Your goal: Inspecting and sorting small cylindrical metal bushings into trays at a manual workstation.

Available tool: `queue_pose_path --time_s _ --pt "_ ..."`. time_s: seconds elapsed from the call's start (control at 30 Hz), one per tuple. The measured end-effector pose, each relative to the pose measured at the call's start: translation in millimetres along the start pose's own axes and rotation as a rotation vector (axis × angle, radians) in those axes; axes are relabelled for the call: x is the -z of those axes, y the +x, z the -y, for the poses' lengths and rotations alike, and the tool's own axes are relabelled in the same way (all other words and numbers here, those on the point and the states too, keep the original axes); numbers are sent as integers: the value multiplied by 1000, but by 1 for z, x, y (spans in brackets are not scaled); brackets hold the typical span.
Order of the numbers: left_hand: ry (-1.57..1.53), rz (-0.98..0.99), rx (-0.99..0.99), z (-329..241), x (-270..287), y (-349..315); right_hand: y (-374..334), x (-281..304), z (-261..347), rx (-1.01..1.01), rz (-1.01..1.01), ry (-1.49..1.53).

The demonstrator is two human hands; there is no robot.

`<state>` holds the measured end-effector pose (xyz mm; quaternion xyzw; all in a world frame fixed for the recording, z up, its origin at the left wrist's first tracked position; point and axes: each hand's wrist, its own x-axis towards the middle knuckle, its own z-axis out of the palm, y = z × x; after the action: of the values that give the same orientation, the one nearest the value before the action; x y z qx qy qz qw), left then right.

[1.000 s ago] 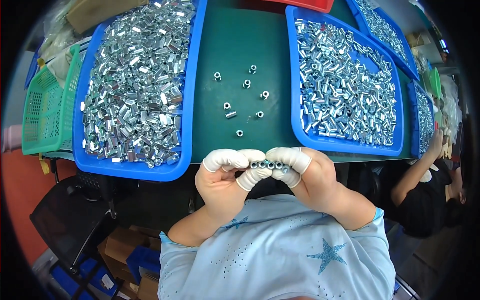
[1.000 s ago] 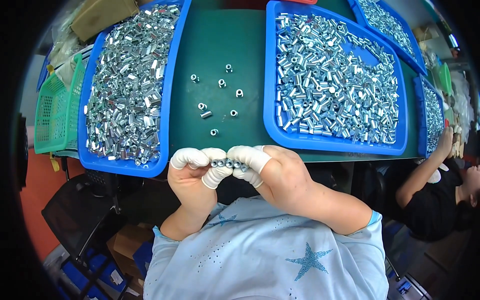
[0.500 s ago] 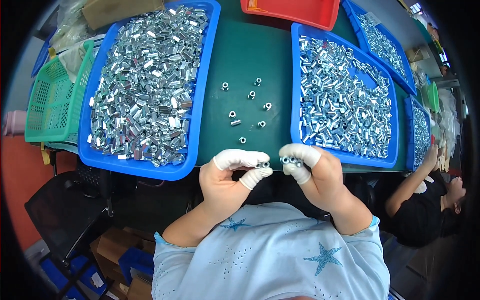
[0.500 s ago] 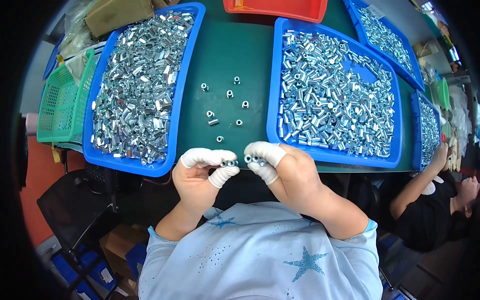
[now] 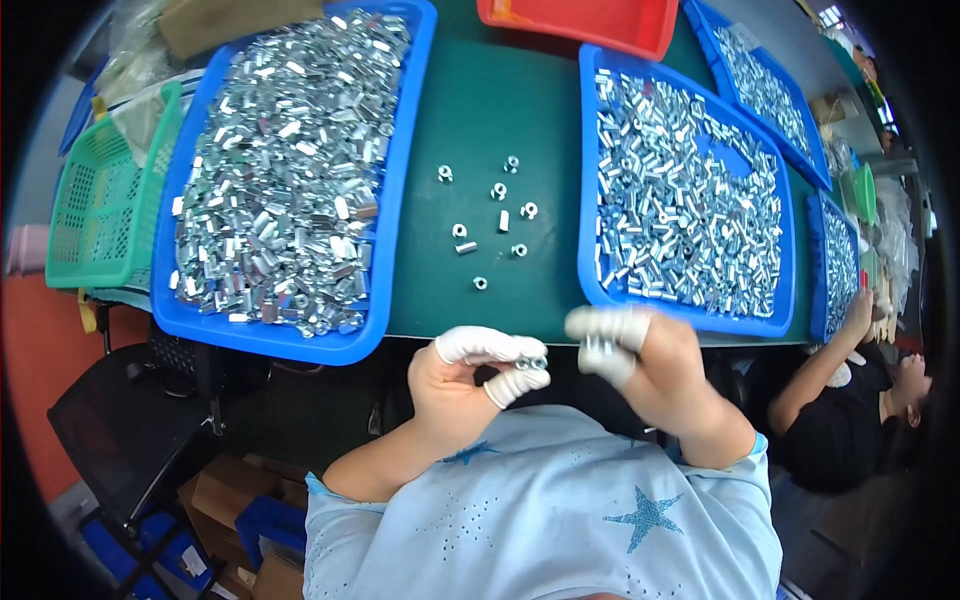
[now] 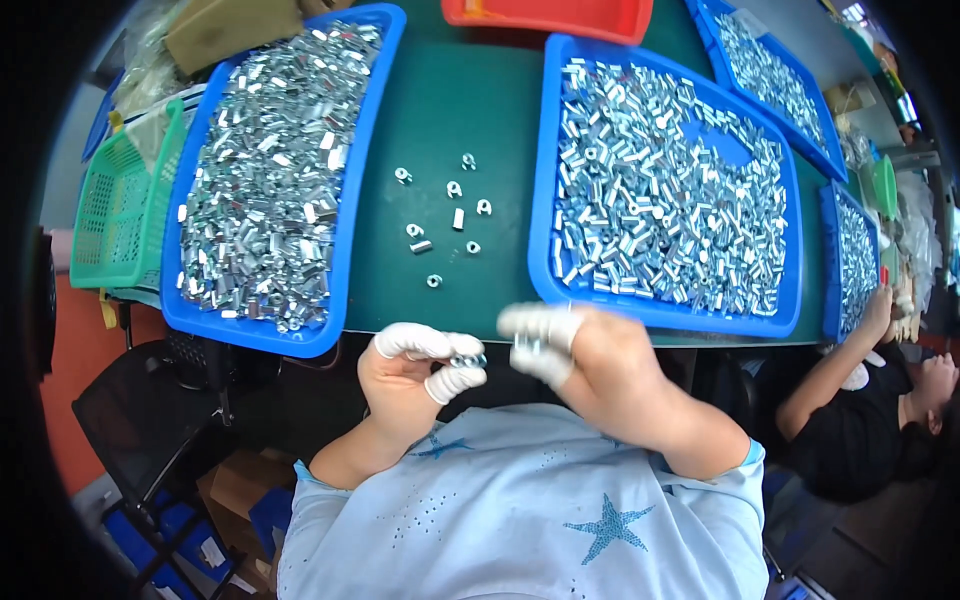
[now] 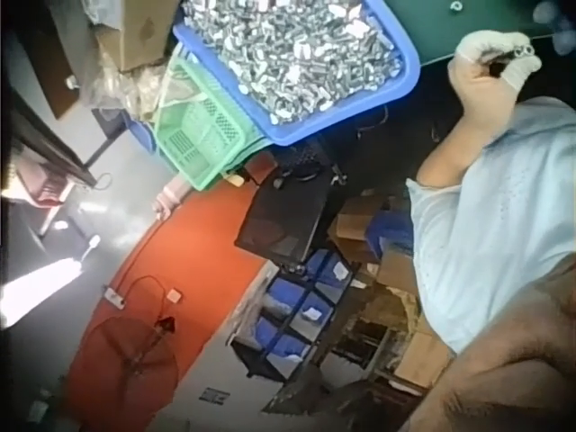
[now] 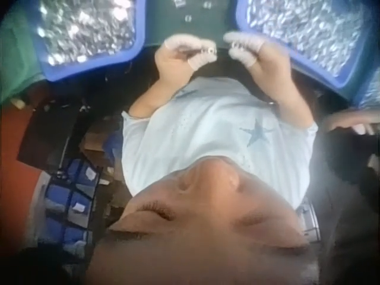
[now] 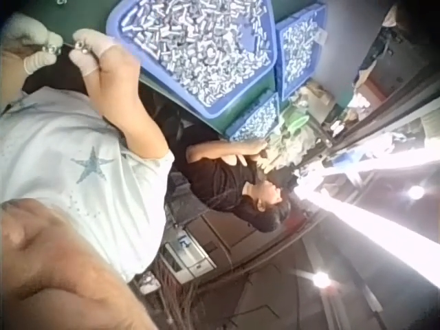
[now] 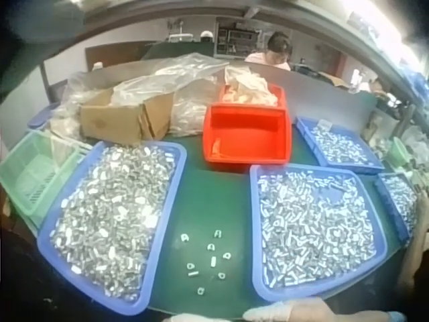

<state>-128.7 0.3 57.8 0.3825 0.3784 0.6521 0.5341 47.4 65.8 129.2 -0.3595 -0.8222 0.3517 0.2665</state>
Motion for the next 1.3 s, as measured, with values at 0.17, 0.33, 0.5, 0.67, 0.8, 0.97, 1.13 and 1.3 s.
queue_pose_path --time_s 0.17,0.33,0.5,0.67,0.8,0.97,1.13,1.3 --pt "-104 263 266 17 -11 -17 -51 0 1 -283 110 172" --pt "-142 364 476 38 -24 -28 -79 -3 -12 -331 35 140" --pt "-124 362 528 51 -38 -29 -97 -1 -21 -408 4 169" --pt "-84 386 598 59 -41 -33 -112 -3 -31 -454 -16 200" --pt "-54 403 612 63 -44 -34 -117 0 -34 -482 9 184" --pt "-18 423 618 66 -48 -32 -120 5 -40 -507 67 182" --pt "-23 434 628 69 -53 -31 -127 4 -48 -506 12 248" --pt "-15 449 638 72 -56 -30 -132 4 -51 -529 -27 286"
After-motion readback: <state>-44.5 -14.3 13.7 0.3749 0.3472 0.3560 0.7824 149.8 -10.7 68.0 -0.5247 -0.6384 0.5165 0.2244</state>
